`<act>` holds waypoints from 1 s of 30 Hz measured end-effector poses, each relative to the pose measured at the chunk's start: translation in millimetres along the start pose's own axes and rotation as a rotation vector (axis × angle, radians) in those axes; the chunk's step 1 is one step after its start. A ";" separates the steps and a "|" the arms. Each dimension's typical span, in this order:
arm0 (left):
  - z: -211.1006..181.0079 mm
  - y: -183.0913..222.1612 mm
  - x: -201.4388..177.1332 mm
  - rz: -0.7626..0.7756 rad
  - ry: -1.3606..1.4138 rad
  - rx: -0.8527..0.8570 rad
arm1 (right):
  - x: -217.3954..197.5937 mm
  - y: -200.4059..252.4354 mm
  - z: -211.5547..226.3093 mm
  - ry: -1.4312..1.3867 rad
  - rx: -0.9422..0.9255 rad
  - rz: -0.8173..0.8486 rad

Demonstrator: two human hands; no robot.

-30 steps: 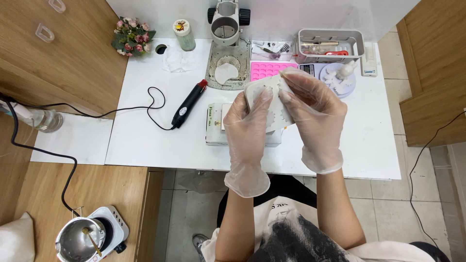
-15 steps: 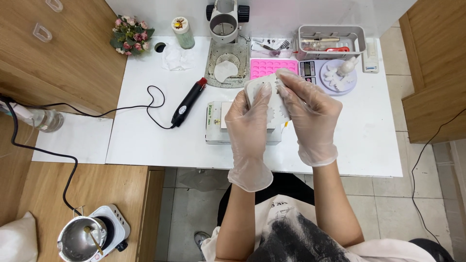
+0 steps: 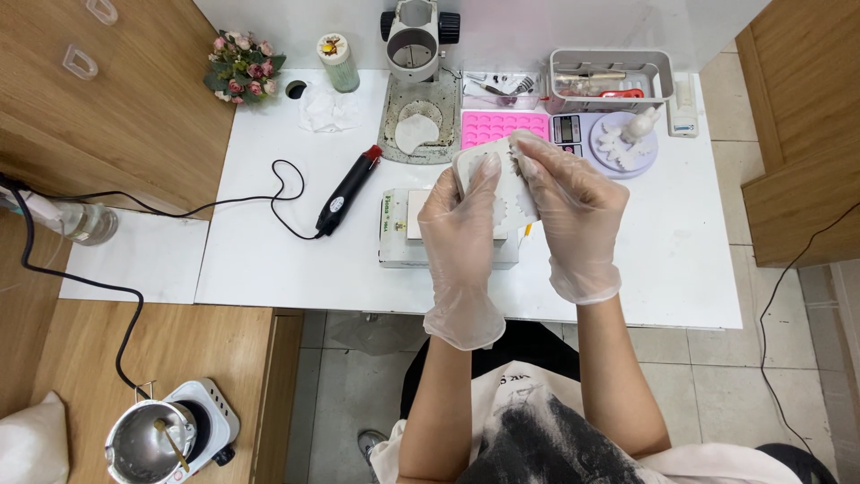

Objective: Trimming and cleaning small molded wax objects using a stylus tool.

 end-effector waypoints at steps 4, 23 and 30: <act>-0.9 1.0 0.4 -0.028 -0.026 -0.036 | -0.9 -0.5 -7.1 0.000 0.008 -0.004; 1.2 -1.1 -1.5 -0.076 -0.158 0.273 | 16.3 7.6 7.6 0.232 -0.335 0.048; -1.8 -0.4 1.1 -0.052 -0.201 0.258 | 13.2 -4.5 -11.6 0.032 -0.159 0.075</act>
Point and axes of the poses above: each hand's wrist, its own y-axis away from the middle knuckle, its own x-axis out of the palm, z = x × y, the point moved 10 cm from there along -y, towards the middle knuckle, and after that the axes turned 7 degrees about -z, right-handed, at the moved point
